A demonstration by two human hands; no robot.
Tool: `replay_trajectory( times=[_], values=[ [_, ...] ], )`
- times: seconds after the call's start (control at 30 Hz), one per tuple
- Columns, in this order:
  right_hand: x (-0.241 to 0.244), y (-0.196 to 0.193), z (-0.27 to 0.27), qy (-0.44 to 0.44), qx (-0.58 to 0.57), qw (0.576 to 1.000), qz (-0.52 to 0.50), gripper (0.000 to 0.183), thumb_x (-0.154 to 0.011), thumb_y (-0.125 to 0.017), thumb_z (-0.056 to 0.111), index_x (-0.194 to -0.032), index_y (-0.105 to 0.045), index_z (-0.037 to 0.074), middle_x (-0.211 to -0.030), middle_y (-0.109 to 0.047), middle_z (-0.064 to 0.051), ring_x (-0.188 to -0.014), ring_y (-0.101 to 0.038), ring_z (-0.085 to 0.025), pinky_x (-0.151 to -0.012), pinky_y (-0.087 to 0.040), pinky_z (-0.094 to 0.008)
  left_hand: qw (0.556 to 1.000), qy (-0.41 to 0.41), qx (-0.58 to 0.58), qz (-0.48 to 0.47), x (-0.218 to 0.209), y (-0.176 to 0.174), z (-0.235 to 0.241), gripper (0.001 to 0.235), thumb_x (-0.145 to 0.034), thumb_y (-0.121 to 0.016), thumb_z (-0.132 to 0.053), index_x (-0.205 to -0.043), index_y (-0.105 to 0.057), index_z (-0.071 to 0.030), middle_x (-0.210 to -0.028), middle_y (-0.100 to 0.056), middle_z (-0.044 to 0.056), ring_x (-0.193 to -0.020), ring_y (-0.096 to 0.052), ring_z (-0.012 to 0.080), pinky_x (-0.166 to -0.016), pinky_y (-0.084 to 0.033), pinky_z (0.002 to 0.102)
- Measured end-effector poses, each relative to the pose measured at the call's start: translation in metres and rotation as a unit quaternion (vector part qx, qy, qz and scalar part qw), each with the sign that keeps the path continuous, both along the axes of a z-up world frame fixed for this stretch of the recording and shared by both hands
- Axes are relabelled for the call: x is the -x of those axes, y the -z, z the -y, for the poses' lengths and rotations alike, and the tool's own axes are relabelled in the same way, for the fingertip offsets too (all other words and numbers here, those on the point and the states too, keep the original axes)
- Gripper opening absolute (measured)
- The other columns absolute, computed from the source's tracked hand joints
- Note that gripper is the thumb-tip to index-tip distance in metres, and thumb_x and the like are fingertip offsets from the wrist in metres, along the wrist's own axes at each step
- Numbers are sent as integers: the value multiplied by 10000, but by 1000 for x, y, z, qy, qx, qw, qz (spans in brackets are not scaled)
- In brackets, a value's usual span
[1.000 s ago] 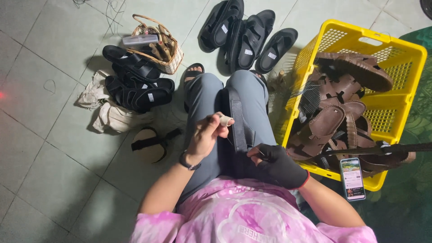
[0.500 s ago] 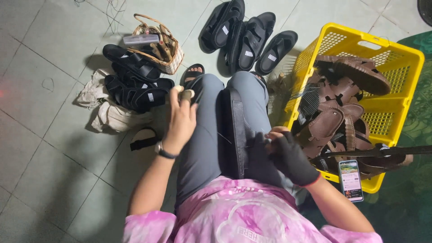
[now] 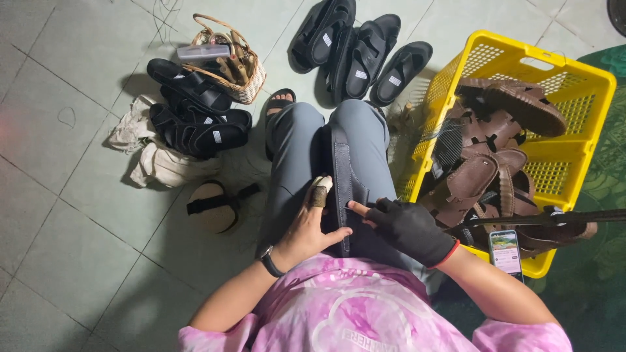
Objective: The person sits on the floor and sews a black sandal held on their lap using a needle and thread. They repeatedly push the needle through the sandal material and pull the thread to secure the stitching.
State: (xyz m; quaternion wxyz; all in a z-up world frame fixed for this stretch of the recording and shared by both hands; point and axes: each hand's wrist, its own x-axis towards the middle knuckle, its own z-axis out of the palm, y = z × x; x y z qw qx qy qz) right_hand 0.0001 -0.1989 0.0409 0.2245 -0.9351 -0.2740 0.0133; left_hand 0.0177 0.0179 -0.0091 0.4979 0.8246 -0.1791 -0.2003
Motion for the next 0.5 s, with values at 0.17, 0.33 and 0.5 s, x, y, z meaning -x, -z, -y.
replay_trajectory(
  times=[0.17, 0.33, 0.5],
  values=[
    [2, 10, 5, -5, 18, 1000, -23, 266, -911, -543, 250, -1154, -625, 181, -724, -633, -73, -596, -677, -269, -460, -519, -383, 1000, 2, 1, -8, 0, 3, 0, 1009, -692, -817, -325, -1461, -230, -37, -1451, -243, 323, -1305, -350, 480, -984, -462, 441],
    [2, 9, 4, -20, 58, 998, 6, 335, -911, -531, 243, -1238, -594, 203, -731, -625, -53, -610, -677, -245, -477, -530, -373, 1000, 7, 3, 1, 0, 2, -2, 997, -716, -806, -322, -1462, -221, -13, -1443, -236, 345, -1293, -351, 501, -973, -471, 447],
    [0, -13, 1, -9, 138, 985, -107, 351, -808, -621, 239, -1154, -609, 179, -801, -632, -99, -659, -690, -289, -484, -542, -426, 997, 32, 0, 75, -3, 19, -9, 1020, -658, -830, -427, -1434, -319, -5, -1419, -308, 321, -1308, -360, 468, -1059, -368, 474]
  ],
)
